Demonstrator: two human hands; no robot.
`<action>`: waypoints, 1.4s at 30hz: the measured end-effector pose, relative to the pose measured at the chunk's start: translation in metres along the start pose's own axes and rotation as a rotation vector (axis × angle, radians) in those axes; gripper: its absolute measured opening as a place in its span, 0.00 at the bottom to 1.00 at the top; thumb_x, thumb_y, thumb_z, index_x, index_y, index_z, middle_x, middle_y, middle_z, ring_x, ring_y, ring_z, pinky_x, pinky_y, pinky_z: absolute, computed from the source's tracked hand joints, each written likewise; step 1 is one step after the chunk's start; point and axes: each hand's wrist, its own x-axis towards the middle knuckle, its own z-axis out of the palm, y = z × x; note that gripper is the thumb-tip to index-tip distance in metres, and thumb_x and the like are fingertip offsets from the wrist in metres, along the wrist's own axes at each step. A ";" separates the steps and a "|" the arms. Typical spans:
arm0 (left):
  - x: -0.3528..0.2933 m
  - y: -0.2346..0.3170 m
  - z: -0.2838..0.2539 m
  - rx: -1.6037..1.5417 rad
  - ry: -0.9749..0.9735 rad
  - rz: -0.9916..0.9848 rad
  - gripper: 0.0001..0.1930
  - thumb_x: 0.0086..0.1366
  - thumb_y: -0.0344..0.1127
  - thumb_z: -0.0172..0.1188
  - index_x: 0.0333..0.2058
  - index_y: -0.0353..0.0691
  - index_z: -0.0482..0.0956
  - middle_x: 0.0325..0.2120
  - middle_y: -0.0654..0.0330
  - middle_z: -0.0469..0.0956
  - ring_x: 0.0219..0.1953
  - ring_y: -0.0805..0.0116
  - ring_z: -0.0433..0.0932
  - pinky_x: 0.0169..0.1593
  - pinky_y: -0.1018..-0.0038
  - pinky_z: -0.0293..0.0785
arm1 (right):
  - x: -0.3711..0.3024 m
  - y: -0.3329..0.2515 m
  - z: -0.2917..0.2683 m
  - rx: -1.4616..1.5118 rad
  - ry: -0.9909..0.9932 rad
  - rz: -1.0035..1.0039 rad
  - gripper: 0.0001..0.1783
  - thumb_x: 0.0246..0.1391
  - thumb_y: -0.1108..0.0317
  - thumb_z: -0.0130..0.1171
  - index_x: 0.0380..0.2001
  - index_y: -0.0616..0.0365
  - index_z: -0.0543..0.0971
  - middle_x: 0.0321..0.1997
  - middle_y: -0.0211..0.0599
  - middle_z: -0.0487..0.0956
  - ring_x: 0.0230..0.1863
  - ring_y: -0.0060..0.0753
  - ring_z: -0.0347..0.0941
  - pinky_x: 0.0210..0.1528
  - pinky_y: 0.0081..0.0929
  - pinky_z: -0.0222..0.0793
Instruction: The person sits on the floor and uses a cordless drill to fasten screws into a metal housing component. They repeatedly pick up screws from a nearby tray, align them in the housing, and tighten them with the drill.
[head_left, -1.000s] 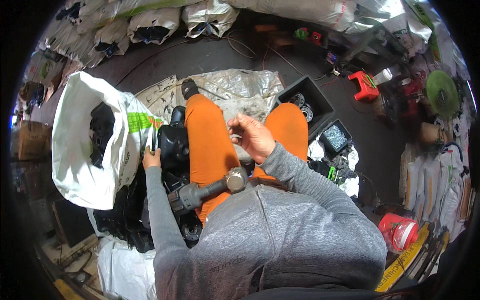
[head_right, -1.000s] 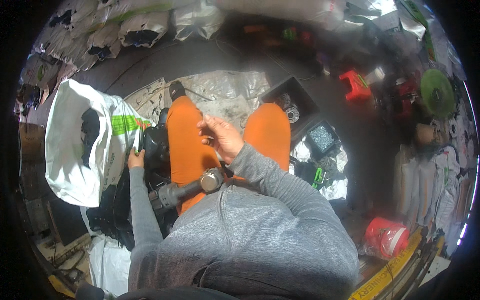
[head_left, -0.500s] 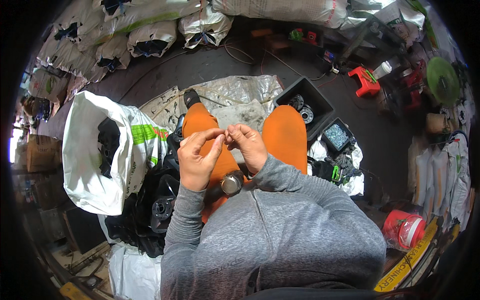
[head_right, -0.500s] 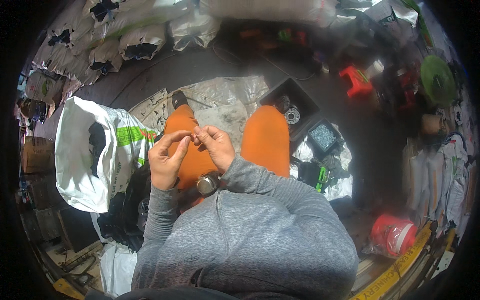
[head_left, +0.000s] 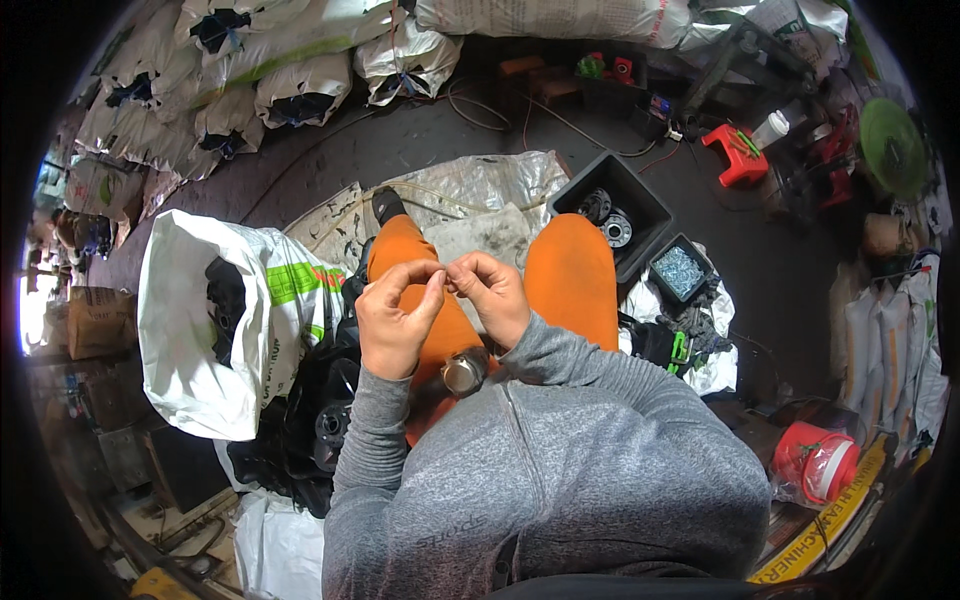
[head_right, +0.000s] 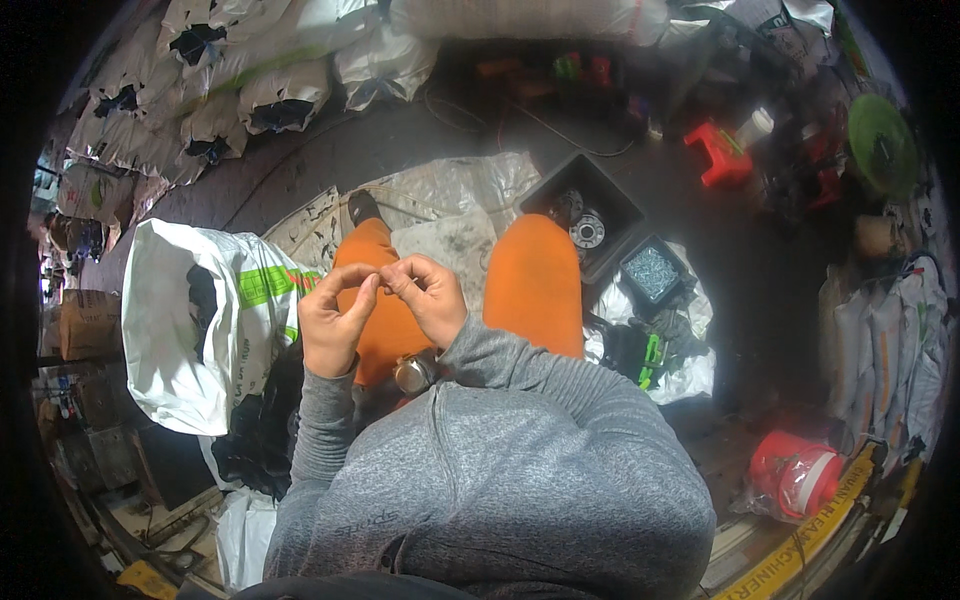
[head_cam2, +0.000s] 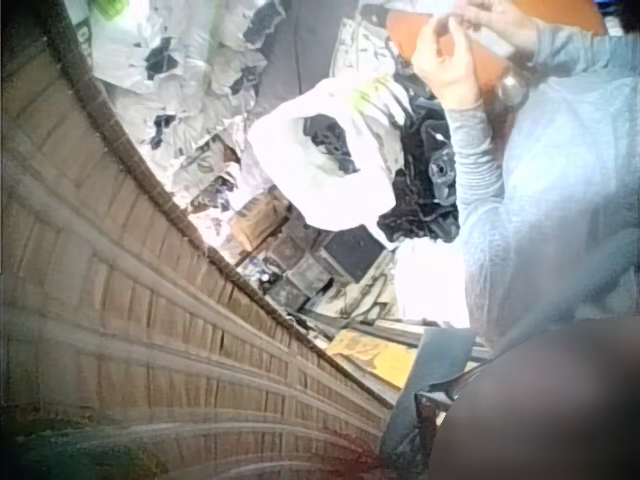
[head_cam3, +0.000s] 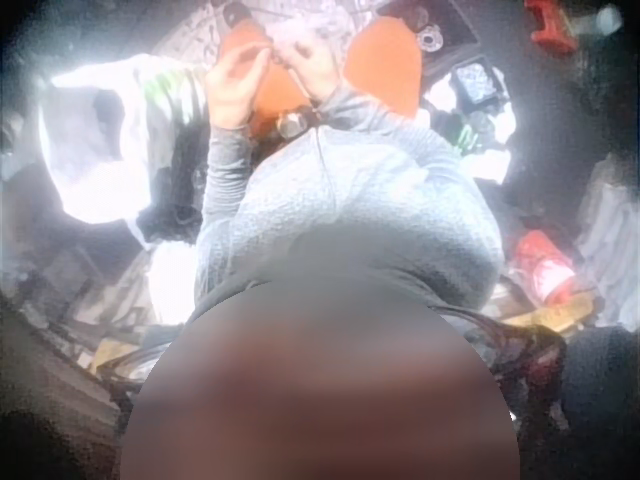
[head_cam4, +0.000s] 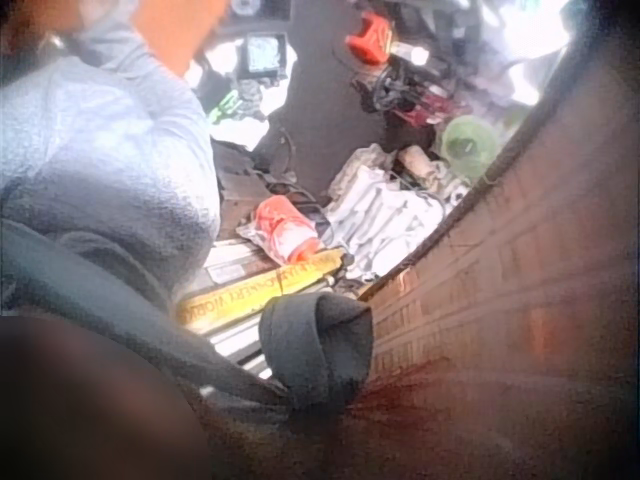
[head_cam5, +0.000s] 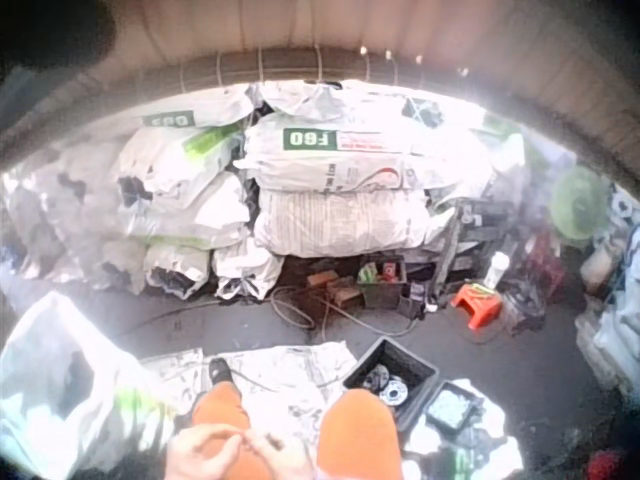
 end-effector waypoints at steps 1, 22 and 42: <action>0.001 0.000 0.001 0.023 0.004 0.019 0.04 0.55 0.27 0.63 0.30 0.34 0.80 0.26 0.57 0.82 0.31 0.67 0.81 0.37 0.75 0.73 | 0.001 0.000 -0.001 -0.030 0.010 -0.029 0.12 0.59 0.63 0.57 0.29 0.62 0.79 0.29 0.29 0.77 0.33 0.18 0.70 0.38 0.18 0.66; 0.009 -0.017 0.013 -0.202 -0.073 -0.114 0.05 0.58 0.26 0.61 0.33 0.33 0.77 0.27 0.61 0.79 0.31 0.75 0.79 0.38 0.78 0.75 | 0.005 -0.010 -0.012 0.134 -0.097 0.179 0.17 0.63 0.58 0.52 0.27 0.59 0.77 0.28 0.27 0.75 0.29 0.15 0.67 0.34 0.16 0.65; 0.021 -0.005 0.008 0.054 -0.078 0.182 0.08 0.54 0.24 0.64 0.33 0.34 0.76 0.27 0.59 0.78 0.26 0.72 0.77 0.30 0.78 0.73 | 0.011 -0.020 -0.014 0.204 -0.117 0.286 0.18 0.61 0.55 0.54 0.25 0.58 0.77 0.25 0.26 0.75 0.27 0.17 0.67 0.33 0.17 0.64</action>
